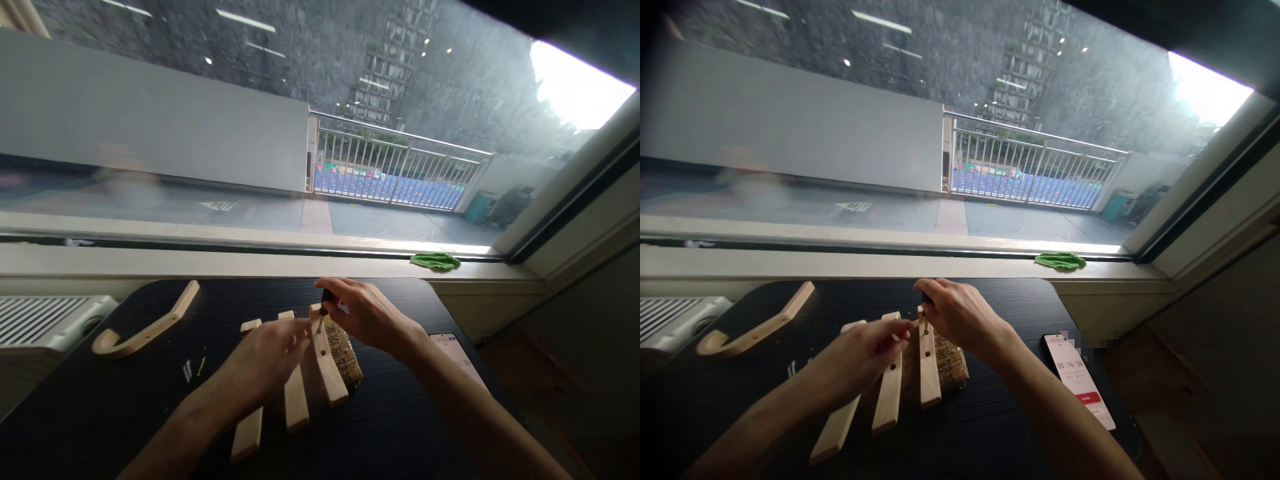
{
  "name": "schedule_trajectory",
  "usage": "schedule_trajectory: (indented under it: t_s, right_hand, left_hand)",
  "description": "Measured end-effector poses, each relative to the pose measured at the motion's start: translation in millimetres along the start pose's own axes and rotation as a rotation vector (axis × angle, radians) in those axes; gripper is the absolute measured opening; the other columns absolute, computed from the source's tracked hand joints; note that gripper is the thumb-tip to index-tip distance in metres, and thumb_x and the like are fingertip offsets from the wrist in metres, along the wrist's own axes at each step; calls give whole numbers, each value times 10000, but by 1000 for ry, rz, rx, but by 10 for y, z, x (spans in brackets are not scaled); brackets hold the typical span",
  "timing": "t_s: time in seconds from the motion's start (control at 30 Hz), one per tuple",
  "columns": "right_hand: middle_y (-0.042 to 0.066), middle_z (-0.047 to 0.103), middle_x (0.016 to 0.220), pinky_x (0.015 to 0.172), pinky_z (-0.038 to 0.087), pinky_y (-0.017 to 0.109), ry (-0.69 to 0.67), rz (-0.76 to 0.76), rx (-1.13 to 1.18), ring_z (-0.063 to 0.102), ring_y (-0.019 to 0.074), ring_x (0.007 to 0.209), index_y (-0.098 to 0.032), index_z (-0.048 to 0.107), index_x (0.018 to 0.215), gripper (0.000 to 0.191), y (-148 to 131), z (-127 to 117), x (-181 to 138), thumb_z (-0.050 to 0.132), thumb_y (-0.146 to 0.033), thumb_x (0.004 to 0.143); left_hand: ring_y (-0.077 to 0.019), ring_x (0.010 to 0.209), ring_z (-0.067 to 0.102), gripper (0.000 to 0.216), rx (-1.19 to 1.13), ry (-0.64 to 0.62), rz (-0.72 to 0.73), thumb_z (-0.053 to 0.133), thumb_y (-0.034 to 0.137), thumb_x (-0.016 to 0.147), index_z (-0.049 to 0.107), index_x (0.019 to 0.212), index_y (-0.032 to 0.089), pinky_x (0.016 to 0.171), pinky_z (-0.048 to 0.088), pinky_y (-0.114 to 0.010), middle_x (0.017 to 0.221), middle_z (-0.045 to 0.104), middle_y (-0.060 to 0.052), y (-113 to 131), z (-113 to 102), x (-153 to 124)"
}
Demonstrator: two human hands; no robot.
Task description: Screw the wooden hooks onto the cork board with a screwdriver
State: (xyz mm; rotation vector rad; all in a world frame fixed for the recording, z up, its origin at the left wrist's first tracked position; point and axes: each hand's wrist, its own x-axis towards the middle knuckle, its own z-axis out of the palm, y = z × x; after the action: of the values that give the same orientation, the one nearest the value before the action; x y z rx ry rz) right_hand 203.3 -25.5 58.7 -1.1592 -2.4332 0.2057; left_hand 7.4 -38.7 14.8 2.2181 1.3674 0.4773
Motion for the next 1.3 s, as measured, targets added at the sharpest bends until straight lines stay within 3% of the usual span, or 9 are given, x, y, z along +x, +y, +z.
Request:
schedule_trajectory:
  t_s: [0.1, 0.23, 0.33, 0.43, 0.8, 1.0, 1.17, 1.3]
  right_hand:
    - [84, 588, 1083, 761, 414, 267, -17, -24, -22, 575, 151, 875, -171, 495, 1198, 345, -13, -53, 29, 437, -156, 858]
    - [59, 606, 982, 718, 403, 244, -53, -58, -27, 563, 130, 811, -174, 530, 1147, 287, -41, -126, 89, 462, -191, 868]
    - [51, 597, 904, 667, 383, 232, -90, -65, -75, 544, 116, 746, -170, 585, 1047, 210, -68, -162, 127, 465, -209, 878]
    - [57, 582, 896, 649, 368, 232, -106, -56, -121, 534, 115, 732, -170, 590, 1048, 215, -109, -179, 147, 457, -220, 886]
    - [60, 583, 899, 622, 344, 243, -130, -75, -222, 537, 132, 763, -166, 555, 1050, 197, -196, -193, 151, 431, -206, 902]
    - [52, 565, 860, 613, 348, 240, -126, -59, -253, 523, 111, 708, -146, 590, 852, 207, -175, -191, 138, 400, -205, 911]
    - [78, 540, 998, 650, 381, 238, -128, -79, -210, 532, 121, 777, -153, 593, 995, 195, -178, -184, 111, 446, -152, 868]
    - [76, 552, 953, 653, 384, 241, -144, -72, -199, 537, 131, 791, -162, 576, 1035, 225, -192, -201, 107, 432, -122, 867]
  left_hand:
    - [-215, 984, 566, 362, 137, 184, 51, 474, 426, 817, 554, 1128, 261, 829, 412, -314, 1097, 614, -31, -68, -162, 60]
    - [-276, 1165, 456, 600, 255, 101, 156, 580, 394, 729, 433, 1288, 232, 955, 332, -402, 1284, 515, -78, -210, -94, 285]
    - [-256, 1116, 511, 454, 244, 14, 186, 502, 310, 790, 471, 1241, 276, 969, 297, -440, 1227, 573, -53, -244, 37, 370]
    - [-250, 1008, 577, 368, 241, 3, 177, 479, 263, 804, 513, 1169, 300, 948, 301, -468, 1108, 642, -39, -215, 97, 355]
    - [-270, 1025, 576, 403, 245, 27, 129, 494, 256, 789, 508, 1191, 273, 979, 262, -486, 1099, 649, -72, -200, 114, 359]
    - [-257, 998, 591, 355, 230, 22, 156, 470, 268, 815, 533, 1164, 291, 957, 286, -471, 1095, 654, -57, -188, 94, 342]
    - [-251, 1060, 563, 420, 211, 19, 129, 483, 254, 808, 487, 1226, 286, 1008, 231, -475, 1167, 623, -58, -213, 125, 358]
    - [-251, 1047, 571, 427, 208, 7, 132, 473, 243, 810, 481, 1232, 300, 1009, 234, -492, 1152, 631, -48, -235, 158, 375]
